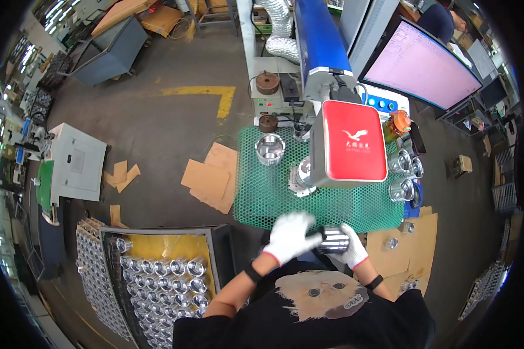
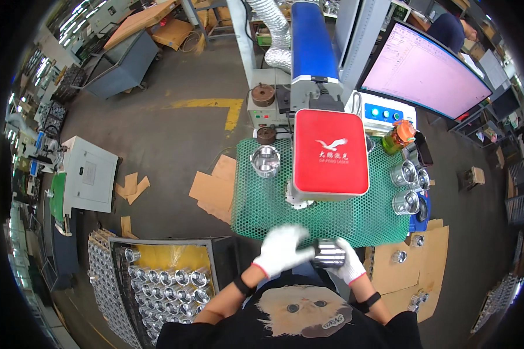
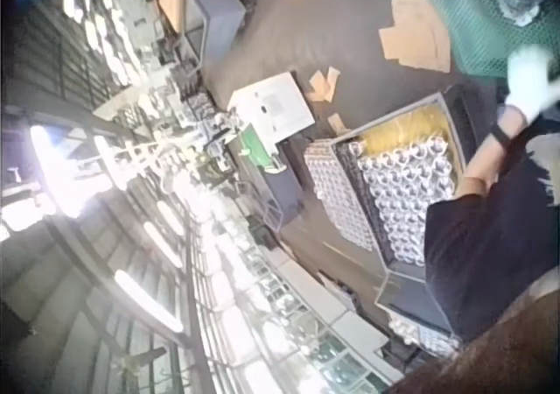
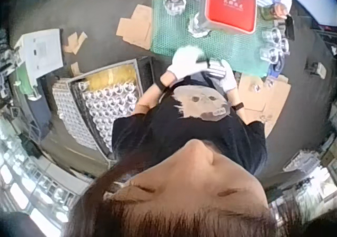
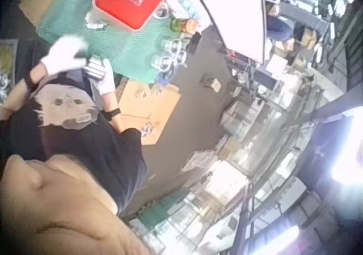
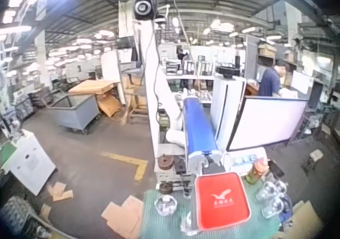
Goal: The recorder is inspecting cylindrical metal parts at a workbench, placing them into a large storage bin, and organizing layers with cardboard dividers.
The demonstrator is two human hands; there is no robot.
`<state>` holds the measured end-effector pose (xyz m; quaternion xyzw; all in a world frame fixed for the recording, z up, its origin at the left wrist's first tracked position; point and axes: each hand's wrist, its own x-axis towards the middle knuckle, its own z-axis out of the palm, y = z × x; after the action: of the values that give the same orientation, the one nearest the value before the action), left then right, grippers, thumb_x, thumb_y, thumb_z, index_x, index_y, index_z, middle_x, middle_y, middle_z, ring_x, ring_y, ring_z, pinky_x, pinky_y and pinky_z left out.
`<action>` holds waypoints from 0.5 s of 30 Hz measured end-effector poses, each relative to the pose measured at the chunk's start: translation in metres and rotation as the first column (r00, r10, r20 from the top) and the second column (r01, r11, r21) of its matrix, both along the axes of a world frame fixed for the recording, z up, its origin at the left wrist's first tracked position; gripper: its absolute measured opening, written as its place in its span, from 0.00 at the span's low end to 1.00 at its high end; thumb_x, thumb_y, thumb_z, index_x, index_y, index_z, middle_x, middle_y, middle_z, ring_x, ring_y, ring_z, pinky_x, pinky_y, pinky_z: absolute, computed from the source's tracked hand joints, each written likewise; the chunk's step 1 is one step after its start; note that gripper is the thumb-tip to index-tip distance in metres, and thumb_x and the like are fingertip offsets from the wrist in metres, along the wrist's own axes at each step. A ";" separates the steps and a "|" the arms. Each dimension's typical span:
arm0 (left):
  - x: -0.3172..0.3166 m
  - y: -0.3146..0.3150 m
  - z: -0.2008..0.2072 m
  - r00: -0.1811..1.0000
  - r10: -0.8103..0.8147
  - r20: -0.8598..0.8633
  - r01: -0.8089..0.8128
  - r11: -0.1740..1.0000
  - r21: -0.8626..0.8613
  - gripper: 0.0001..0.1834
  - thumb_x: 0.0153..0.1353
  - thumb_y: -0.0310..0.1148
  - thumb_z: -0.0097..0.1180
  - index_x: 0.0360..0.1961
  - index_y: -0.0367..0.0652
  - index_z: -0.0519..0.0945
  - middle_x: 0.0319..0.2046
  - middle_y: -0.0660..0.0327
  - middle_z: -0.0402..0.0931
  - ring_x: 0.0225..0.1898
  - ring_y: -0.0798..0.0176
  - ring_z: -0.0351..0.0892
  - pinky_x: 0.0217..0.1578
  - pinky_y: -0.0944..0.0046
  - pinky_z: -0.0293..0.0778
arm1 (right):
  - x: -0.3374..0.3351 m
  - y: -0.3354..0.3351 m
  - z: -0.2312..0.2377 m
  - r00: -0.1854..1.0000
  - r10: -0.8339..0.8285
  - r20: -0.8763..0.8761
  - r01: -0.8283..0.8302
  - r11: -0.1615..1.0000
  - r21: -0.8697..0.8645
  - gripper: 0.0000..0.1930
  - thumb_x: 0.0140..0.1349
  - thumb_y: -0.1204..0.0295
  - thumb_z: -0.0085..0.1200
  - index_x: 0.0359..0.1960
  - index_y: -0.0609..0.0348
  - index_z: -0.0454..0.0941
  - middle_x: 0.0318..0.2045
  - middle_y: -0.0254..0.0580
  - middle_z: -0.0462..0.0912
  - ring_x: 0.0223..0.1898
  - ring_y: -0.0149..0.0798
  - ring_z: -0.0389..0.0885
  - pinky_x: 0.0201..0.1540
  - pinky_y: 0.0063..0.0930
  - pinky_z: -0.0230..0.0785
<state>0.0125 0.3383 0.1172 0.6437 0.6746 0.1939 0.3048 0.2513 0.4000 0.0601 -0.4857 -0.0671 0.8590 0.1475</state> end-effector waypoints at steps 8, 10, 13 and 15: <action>-0.029 0.132 -0.085 0.955 0.274 0.116 -0.296 0.913 0.280 0.25 0.59 0.38 0.54 0.58 0.46 0.71 0.46 0.51 0.69 0.43 0.48 0.76 0.42 0.54 0.74 | 0.027 0.050 0.025 0.963 -0.058 0.261 0.018 0.988 0.153 0.22 0.67 0.51 0.46 0.50 0.55 0.77 0.41 0.42 0.86 0.37 0.41 0.87 0.37 0.37 0.83; -0.026 0.129 -0.077 0.914 0.369 0.167 -0.394 0.905 0.161 0.26 0.59 0.39 0.54 0.59 0.48 0.70 0.46 0.50 0.69 0.43 0.46 0.77 0.43 0.52 0.75 | 0.015 0.072 0.016 0.950 -0.069 0.305 -0.016 0.963 0.269 0.20 0.66 0.53 0.50 0.49 0.55 0.78 0.40 0.43 0.86 0.39 0.44 0.86 0.42 0.41 0.81; -0.041 0.112 -0.075 0.651 0.676 0.345 -0.738 0.670 0.082 0.33 0.56 0.44 0.62 0.62 0.48 0.70 0.49 0.46 0.72 0.47 0.43 0.79 0.50 0.48 0.76 | -0.026 0.101 -0.038 0.874 -0.322 0.364 -0.048 0.689 0.723 0.18 0.65 0.56 0.52 0.45 0.56 0.78 0.30 0.37 0.84 0.34 0.39 0.84 0.38 0.36 0.76; -0.064 0.078 -0.076 0.629 0.561 0.538 -0.682 0.730 0.037 0.46 0.49 0.32 0.73 0.67 0.34 0.61 0.56 0.51 0.70 0.50 0.58 0.78 0.52 0.60 0.76 | -0.040 0.127 -0.074 0.811 -0.260 0.524 -0.414 0.379 0.828 0.19 0.64 0.56 0.52 0.46 0.59 0.78 0.31 0.37 0.82 0.34 0.38 0.82 0.37 0.36 0.74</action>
<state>-0.0514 0.4161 0.0413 0.3286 0.7264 0.5237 0.3003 0.2112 0.5271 -0.0137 -0.5508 -0.5977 0.4865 0.3205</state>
